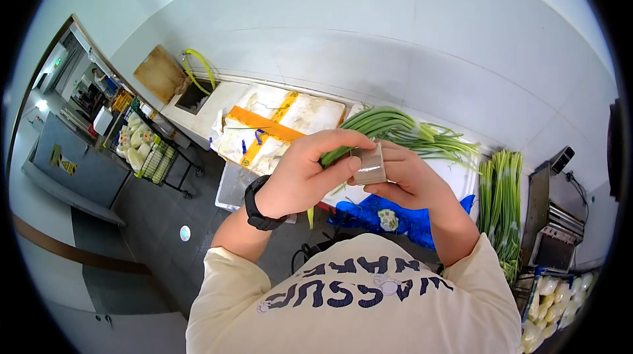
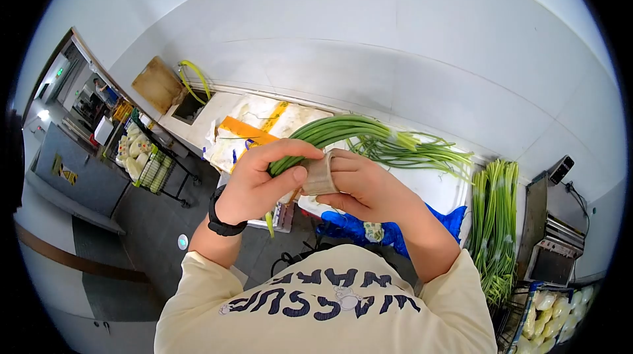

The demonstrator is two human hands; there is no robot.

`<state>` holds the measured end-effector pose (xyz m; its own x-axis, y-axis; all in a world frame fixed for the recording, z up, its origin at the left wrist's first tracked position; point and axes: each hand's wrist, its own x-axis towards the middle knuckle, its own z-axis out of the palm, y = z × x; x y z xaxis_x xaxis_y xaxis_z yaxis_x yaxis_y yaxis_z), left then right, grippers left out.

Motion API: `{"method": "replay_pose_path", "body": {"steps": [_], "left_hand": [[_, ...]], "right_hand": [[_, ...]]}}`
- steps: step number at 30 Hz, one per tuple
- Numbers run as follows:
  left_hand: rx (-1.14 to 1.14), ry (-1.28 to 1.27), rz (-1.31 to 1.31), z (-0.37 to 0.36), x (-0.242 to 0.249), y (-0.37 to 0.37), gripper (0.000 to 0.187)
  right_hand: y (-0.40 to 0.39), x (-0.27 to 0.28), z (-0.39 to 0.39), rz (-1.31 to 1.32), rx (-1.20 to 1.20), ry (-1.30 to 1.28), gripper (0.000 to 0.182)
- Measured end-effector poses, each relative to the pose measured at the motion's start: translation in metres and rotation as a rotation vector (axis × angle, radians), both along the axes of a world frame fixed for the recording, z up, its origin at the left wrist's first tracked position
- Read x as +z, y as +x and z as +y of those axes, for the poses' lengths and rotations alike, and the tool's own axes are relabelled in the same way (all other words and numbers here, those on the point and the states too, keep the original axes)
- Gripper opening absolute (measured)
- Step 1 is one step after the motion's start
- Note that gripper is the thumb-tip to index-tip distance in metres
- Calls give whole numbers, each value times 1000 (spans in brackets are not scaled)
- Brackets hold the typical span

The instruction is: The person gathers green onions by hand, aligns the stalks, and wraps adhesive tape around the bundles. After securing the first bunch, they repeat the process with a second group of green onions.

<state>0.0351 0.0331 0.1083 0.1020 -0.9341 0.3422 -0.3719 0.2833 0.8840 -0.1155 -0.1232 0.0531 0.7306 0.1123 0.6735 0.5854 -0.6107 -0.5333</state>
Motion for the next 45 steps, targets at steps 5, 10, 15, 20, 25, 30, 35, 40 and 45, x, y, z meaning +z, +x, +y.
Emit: {"method": "replay_pose_path", "body": {"steps": [5, 10, 15, 20, 25, 30, 35, 40, 45], "left_hand": [[-56, 37, 42, 2, 5, -1, 26], [-57, 31, 106, 3, 2, -3, 27], [-58, -35, 42, 4, 2, -5, 32], [-32, 47, -16, 4, -1, 0, 33], [-21, 29, 55, -1, -8, -6, 36], [-13, 133, 133, 1, -14, -7, 37], [8, 158, 120, 1, -6, -15, 42], [6, 89, 154, -3, -14, -21, 44], [179, 113, 185, 9, -19, -16, 37]], "right_hand": [[-3, 2, 3, 6, 34, 27, 25], [-5, 0, 5, -4, 78, 68, 25], [-7, 4, 11, -10, 63, 137, 24], [-6, 5, 14, -65, 14, 156, 12], [-1, -8, 18, -103, -21, 283, 27], [1, -9, 20, -141, -51, 275, 34], [2, -11, 21, -165, -49, 292, 33], [0, -21, 18, -141, -35, 363, 33], [0, -17, 24, -283, -291, 164, 15]]}}
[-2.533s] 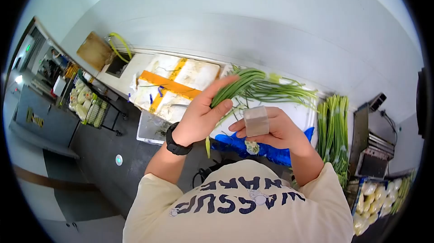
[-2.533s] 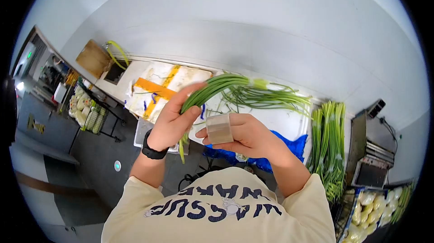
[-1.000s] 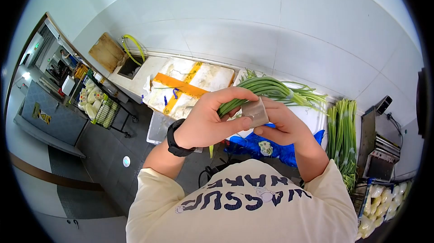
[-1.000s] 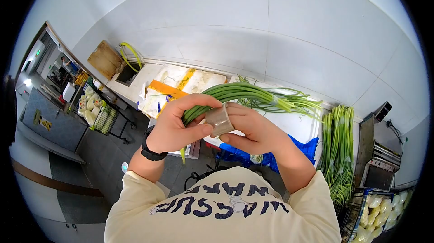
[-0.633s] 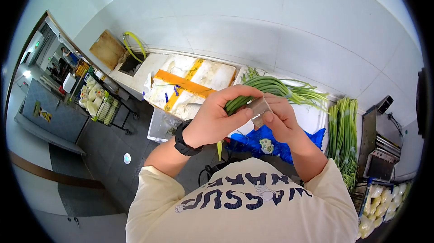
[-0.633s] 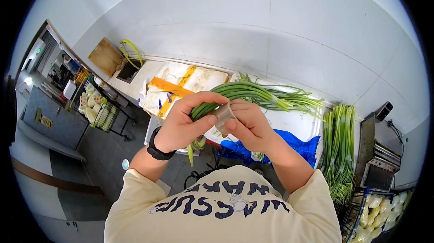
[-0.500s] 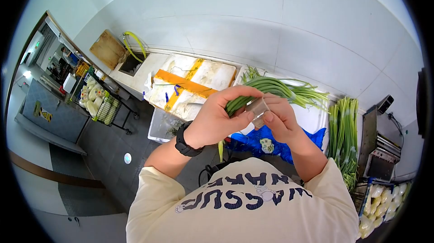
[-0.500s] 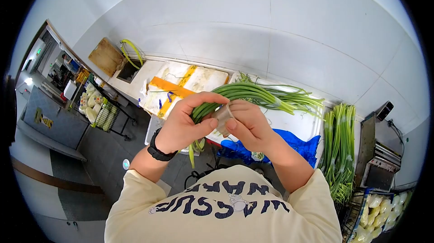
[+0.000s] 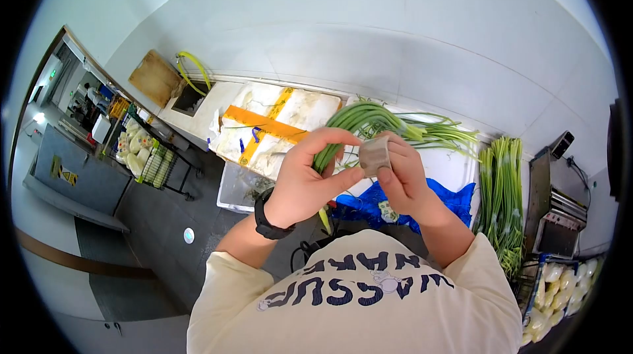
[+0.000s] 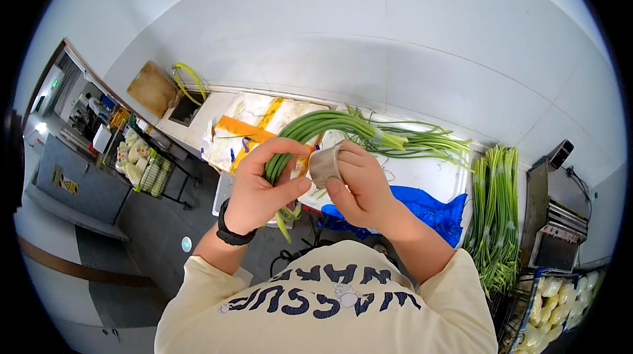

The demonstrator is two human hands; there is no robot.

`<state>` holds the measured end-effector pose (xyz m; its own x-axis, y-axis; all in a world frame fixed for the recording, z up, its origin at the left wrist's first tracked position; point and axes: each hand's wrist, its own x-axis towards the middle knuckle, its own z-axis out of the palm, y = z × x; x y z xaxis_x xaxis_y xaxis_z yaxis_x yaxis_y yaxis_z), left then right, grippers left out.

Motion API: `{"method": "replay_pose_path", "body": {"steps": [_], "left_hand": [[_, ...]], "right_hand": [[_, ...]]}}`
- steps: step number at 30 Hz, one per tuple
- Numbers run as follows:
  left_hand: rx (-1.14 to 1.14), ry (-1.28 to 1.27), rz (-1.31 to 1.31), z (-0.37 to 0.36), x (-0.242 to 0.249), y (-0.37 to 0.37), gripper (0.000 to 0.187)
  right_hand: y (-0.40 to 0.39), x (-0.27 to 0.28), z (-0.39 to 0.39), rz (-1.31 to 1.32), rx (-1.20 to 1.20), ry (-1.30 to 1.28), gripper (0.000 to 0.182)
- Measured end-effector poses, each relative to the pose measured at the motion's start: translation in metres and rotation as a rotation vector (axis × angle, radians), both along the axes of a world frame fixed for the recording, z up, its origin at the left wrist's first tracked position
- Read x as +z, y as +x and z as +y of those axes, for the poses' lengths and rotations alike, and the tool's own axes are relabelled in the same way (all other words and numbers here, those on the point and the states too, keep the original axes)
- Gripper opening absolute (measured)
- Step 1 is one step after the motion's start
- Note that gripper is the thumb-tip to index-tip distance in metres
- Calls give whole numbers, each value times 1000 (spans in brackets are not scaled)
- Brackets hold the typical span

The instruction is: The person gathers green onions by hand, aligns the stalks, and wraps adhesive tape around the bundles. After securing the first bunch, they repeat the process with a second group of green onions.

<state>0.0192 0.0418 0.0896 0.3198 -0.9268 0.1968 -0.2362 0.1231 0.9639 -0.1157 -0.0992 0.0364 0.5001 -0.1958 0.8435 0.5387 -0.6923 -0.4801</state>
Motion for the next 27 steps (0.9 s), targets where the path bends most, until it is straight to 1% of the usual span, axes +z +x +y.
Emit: {"method": "replay_pose_path", "body": {"steps": [2, 4, 6, 8, 11, 14, 17, 23, 27], "left_hand": [[55, -66, -270, -3, -7, 3, 32], [112, -174, -465, -6, -8, 2, 28], [164, -324, -593, -13, -4, -2, 24], [215, -351, -700, -14, -2, -3, 22], [249, -291, -794, -9, 5, -7, 20], [257, -267, -848, -7, 8, -9, 18], [258, -272, -905, -7, 8, -9, 17], [224, -222, -1038, -6, 6, -7, 18], [209, -207, -1043, -8, 4, -9, 17]], "right_hand": [[-5, 2, 2, 8, -165, -127, 8], [-7, 3, 2, 18, -244, -182, 8], [-9, 6, 3, 49, -324, -238, 9], [-15, 16, 6, 102, -403, -294, 9], [-19, 27, 10, 160, -501, -388, 12], [-17, 33, 10, 151, -538, -439, 12], [-18, 39, 10, 211, -557, -488, 12], [-19, 41, 12, 327, -553, -543, 10], [-16, 36, 11, 264, -504, -489, 13]]}}
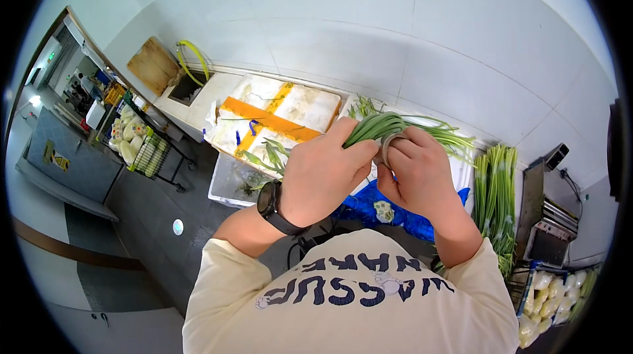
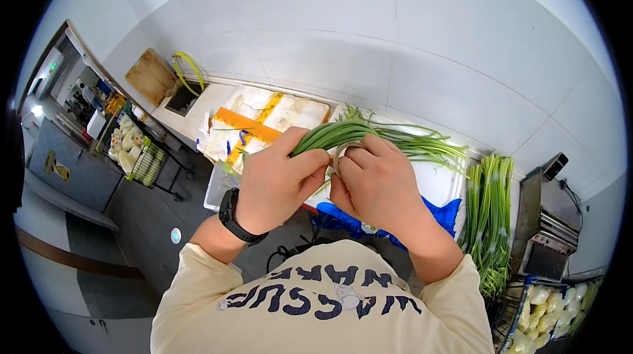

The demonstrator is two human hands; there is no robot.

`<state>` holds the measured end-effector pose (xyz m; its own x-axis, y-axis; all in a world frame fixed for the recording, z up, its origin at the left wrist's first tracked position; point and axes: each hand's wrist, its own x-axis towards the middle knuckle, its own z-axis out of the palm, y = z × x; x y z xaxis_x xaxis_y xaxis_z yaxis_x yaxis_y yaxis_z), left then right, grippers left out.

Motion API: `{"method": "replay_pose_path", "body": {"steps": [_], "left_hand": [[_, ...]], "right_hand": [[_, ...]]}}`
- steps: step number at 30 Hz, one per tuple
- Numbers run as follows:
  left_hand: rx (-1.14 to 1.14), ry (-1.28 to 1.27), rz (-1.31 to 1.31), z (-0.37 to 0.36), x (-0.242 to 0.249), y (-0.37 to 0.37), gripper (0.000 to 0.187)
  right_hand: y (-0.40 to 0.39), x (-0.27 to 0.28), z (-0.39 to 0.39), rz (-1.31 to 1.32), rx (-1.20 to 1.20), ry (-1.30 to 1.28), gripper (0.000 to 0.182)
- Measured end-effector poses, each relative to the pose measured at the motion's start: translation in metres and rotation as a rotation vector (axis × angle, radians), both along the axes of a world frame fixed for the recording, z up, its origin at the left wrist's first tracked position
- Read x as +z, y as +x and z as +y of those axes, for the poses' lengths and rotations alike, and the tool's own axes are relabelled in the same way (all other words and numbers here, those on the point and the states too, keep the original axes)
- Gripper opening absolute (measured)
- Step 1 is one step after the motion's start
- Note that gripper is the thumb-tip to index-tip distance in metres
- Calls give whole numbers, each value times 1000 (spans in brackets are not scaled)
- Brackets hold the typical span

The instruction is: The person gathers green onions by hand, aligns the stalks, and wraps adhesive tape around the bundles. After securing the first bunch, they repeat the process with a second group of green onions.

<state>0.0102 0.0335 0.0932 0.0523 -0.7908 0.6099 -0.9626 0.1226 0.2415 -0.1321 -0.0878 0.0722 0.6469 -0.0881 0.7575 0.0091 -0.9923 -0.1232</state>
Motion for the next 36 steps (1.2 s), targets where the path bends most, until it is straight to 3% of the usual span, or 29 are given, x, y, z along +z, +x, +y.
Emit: {"method": "replay_pose_path", "body": {"steps": [18, 27, 36], "left_hand": [[-82, -12, 157, -6, -4, 8, 17], [-24, -18, 11, -6, -6, 3, 19], [-69, -13, 61, -10, -8, 5, 19]], "right_hand": [[-6, -1, -2, 52, -54, 64, 10], [-4, -3, -1, 60, -51, 49, 10], [-5, -4, -3, 91, -51, 45, 9]]}}
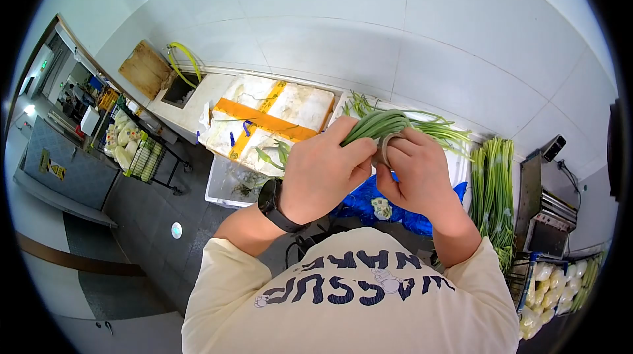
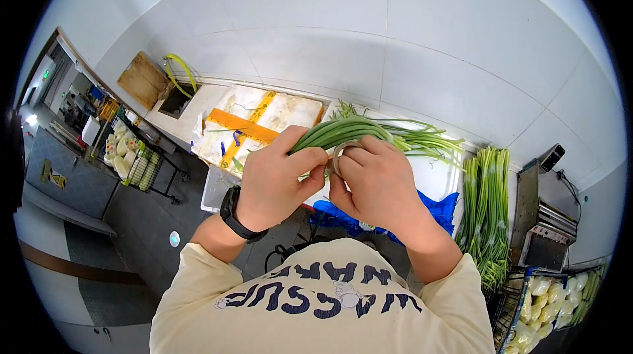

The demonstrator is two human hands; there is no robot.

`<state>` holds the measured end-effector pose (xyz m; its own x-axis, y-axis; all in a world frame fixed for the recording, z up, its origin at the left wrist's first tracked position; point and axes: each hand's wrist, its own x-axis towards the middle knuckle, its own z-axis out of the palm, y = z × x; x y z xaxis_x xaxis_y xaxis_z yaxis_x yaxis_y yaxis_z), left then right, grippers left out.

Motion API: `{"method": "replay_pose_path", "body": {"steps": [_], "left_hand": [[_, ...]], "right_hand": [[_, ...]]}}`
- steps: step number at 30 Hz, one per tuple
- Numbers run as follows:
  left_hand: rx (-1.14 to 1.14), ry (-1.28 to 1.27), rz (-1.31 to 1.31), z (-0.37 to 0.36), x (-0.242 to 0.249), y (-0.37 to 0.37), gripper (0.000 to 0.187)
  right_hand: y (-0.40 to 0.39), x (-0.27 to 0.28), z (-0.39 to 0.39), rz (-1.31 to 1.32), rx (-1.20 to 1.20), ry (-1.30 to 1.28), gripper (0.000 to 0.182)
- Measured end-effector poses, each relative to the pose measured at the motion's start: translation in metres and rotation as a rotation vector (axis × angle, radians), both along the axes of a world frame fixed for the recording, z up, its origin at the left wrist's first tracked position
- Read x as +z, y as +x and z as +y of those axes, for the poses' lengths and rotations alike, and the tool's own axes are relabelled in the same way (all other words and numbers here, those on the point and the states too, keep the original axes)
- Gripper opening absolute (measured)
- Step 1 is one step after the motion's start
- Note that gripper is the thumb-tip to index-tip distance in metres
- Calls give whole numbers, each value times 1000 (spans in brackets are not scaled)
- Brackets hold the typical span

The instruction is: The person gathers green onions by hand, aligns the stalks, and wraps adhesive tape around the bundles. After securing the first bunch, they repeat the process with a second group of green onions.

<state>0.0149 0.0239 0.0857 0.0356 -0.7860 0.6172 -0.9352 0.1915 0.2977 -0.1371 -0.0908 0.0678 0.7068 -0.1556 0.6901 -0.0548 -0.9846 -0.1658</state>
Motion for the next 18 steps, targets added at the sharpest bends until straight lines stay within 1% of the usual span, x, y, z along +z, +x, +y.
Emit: {"method": "replay_pose_path", "body": {"steps": [5, 11, 14, 15, 17, 18], "left_hand": [[-14, -1, 35, -1, 0, 1, 19], [-10, -16, 71, -4, 1, 1, 17], [-24, 1, 189, -5, 1, 6, 15], [-28, 9, 241, -6, 1, 9, 16], [-109, 11, 412, -9, -6, 15, 15], [-150, 11, 496, -10, -7, 16, 15]], "right_hand": [[-1, 1, -1, -28, 36, 9, 9], [-6, 2, -4, 15, 55, 39, 9], [-6, -4, -11, -120, 261, 262, 10], [-3, -9, -12, -160, 326, 377, 12], [2, -21, -12, -242, 452, 608, 20], [1, -23, -13, -234, 454, 602, 21]]}}
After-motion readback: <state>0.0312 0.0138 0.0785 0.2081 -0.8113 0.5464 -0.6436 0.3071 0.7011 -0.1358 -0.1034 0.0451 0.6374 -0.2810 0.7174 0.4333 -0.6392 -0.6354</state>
